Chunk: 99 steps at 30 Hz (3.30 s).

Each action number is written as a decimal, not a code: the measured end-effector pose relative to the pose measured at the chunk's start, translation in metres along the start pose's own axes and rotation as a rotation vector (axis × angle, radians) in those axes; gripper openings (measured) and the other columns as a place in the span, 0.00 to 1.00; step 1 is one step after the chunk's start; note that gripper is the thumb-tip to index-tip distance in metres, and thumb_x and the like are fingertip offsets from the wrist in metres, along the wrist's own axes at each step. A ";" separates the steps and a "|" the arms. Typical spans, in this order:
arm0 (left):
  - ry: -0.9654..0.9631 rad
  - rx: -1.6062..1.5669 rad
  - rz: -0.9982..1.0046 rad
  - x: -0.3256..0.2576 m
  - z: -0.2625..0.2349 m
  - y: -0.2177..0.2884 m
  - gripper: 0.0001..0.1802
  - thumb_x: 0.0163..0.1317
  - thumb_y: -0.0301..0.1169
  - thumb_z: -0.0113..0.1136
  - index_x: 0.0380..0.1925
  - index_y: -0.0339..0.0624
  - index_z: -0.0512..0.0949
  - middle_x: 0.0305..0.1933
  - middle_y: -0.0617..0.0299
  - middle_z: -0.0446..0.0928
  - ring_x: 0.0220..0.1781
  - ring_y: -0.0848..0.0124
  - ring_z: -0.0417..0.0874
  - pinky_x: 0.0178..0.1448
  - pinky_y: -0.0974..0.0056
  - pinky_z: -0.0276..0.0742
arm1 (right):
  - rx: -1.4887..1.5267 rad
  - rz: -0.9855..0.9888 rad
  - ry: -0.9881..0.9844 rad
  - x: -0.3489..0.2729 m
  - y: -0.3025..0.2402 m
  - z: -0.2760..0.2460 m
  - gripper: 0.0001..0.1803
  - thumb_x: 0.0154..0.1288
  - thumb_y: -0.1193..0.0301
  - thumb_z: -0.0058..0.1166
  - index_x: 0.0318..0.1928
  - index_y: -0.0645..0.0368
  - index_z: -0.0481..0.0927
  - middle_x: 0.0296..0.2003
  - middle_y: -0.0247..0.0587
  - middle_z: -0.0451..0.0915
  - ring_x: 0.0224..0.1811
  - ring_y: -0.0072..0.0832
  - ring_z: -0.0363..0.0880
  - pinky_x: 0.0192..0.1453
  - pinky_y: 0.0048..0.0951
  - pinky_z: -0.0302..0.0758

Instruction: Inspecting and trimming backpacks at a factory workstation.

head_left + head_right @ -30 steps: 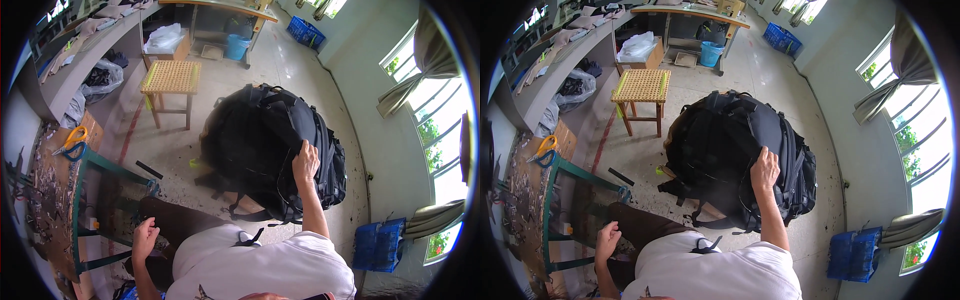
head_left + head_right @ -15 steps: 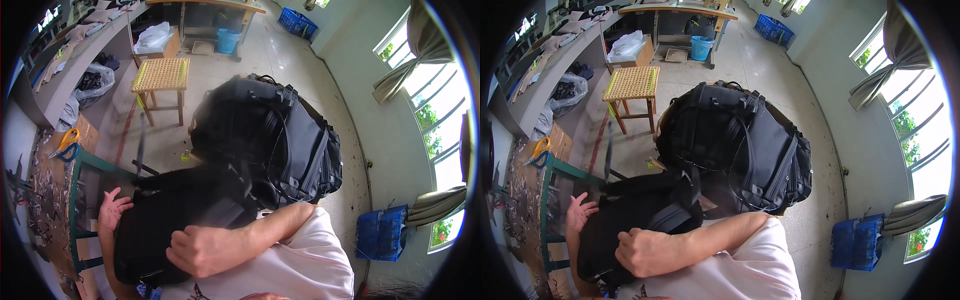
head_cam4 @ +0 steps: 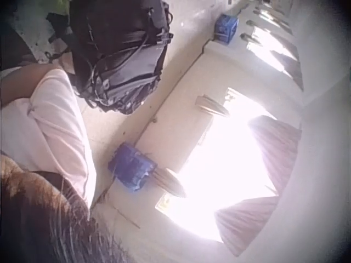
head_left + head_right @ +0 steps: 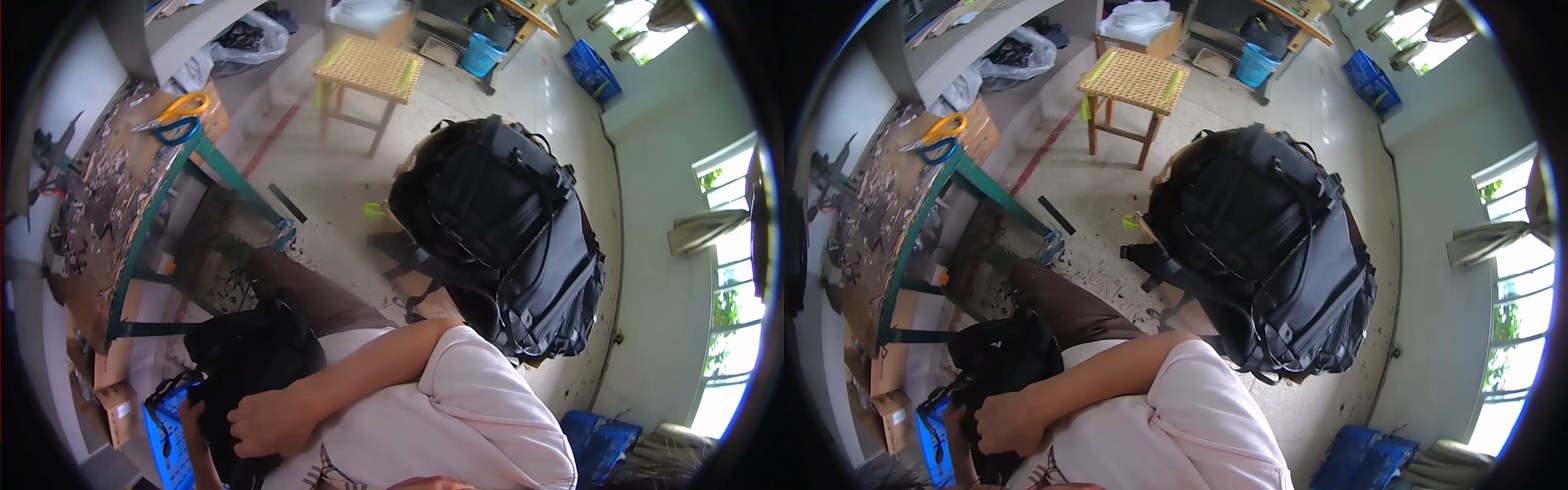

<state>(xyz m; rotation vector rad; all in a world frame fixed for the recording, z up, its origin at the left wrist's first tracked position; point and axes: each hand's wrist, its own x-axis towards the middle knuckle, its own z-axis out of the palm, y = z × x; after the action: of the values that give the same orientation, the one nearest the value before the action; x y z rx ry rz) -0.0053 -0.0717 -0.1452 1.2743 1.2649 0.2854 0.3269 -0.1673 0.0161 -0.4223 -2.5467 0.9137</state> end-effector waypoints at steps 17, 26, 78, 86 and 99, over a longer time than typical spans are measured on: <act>0.959 -0.005 0.695 -0.267 0.000 0.104 0.17 0.29 0.29 0.69 0.23 0.38 0.76 0.25 0.68 0.75 0.25 0.78 0.73 0.32 0.73 0.68 | 0.255 0.294 0.288 0.098 0.130 -0.067 0.24 0.53 0.60 0.55 0.47 0.63 0.71 0.31 0.45 0.77 0.36 0.26 0.76 0.39 0.26 0.71; 0.982 -0.498 0.703 -0.190 -0.019 0.129 0.17 0.36 0.23 0.62 0.33 0.38 0.77 0.30 0.66 0.77 0.30 0.76 0.76 0.38 0.74 0.70 | 1.550 0.324 0.391 0.035 0.114 -0.045 0.37 0.55 0.51 0.50 0.57 0.66 0.60 0.50 0.38 0.68 0.50 0.24 0.67 0.54 0.25 0.64; 0.883 0.573 0.753 -0.098 -0.007 0.252 0.32 0.33 0.19 0.66 0.46 0.33 0.70 0.42 0.58 0.75 0.44 0.68 0.73 0.51 0.66 0.67 | 0.539 0.155 0.092 0.120 0.092 -0.166 0.13 0.46 0.73 0.58 0.34 0.65 0.75 0.28 0.33 0.77 0.29 0.19 0.70 0.35 0.24 0.69; 0.630 -0.434 0.533 -0.071 -0.027 0.180 0.19 0.34 0.19 0.66 0.32 0.35 0.78 0.31 0.63 0.79 0.34 0.75 0.77 0.45 0.69 0.70 | 0.770 0.190 0.557 0.079 0.142 -0.135 0.47 0.47 0.49 0.58 0.58 0.68 0.55 0.52 0.48 0.66 0.56 0.32 0.64 0.59 0.30 0.60; 0.755 -0.706 0.503 -0.010 -0.030 0.206 0.14 0.39 0.20 0.65 0.31 0.36 0.77 0.30 0.60 0.77 0.32 0.71 0.78 0.38 0.70 0.73 | 0.695 0.459 0.898 0.072 0.166 -0.096 0.14 0.62 0.64 0.47 0.24 0.62 0.74 0.18 0.21 0.65 0.21 0.10 0.57 0.23 0.16 0.55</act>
<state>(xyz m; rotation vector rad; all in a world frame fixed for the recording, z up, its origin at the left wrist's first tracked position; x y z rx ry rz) 0.0607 0.0105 0.0349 0.8438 1.2403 1.5427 0.3326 0.0358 -0.0060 -0.9378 -1.2478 1.3013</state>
